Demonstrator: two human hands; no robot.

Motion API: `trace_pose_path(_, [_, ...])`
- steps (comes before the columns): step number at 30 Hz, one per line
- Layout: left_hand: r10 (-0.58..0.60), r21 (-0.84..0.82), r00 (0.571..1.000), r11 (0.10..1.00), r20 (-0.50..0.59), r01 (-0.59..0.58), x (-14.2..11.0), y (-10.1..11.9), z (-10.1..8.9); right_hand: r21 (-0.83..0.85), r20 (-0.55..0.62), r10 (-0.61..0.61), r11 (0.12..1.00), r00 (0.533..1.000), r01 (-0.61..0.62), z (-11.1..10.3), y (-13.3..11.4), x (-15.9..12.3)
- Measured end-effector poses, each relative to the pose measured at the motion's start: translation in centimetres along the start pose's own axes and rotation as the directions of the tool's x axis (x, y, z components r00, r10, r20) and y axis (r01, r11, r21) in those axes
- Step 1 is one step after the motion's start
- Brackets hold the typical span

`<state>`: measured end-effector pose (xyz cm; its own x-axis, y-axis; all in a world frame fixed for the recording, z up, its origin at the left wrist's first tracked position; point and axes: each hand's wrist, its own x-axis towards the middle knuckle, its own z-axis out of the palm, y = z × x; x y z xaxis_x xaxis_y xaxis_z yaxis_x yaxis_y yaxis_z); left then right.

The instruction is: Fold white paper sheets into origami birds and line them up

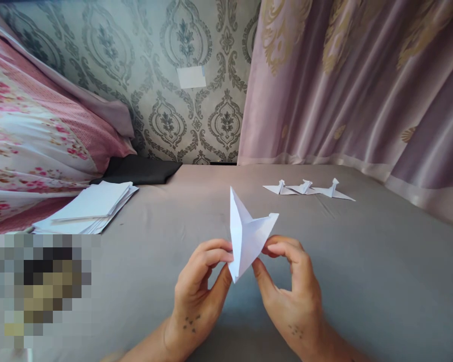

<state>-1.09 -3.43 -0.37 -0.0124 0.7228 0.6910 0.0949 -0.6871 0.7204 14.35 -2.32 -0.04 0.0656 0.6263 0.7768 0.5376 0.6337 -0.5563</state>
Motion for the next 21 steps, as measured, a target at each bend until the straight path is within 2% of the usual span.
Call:
trace_pose_path(3, [0.011, 0.017, 1.0, 1.0, -0.006, -0.011, -0.06, -0.03, -0.02, -0.036, 0.024, -0.143, 0.989, 0.989, 0.143, -0.09, 0.01, 0.16])
trace_pose_path(5, [0.017, 0.032, 1.0, 0.999, 0.001, -0.017, -0.05, -0.03, -0.04, -0.095, 0.074, -0.176, 0.979, 0.982, 0.183, -0.1, 0.01, 0.21])
trace_pose_path(10, [0.048, 0.119, 0.999, 0.992, 0.025, -0.05, -0.03, -0.03, -0.23, -0.047, 0.13, -0.057, 0.997, 0.99, 0.063, 0.01, -0.09, 0.23])
trace_pose_path(17, [0.067, 0.159, 0.997, 0.985, 0.033, -0.071, -0.06, 0.06, -0.28, -0.009, 0.118, -0.062, 0.998, 0.991, 0.064, -0.2, -0.14, 0.45])
trace_pose_path(21, [0.059, 0.161, 0.998, 0.985, 0.039, -0.064, -0.09, 0.17, -0.24, -0.016, 0.174, -0.1, 0.994, 0.98, 0.104, -0.47, -0.07, 0.71])
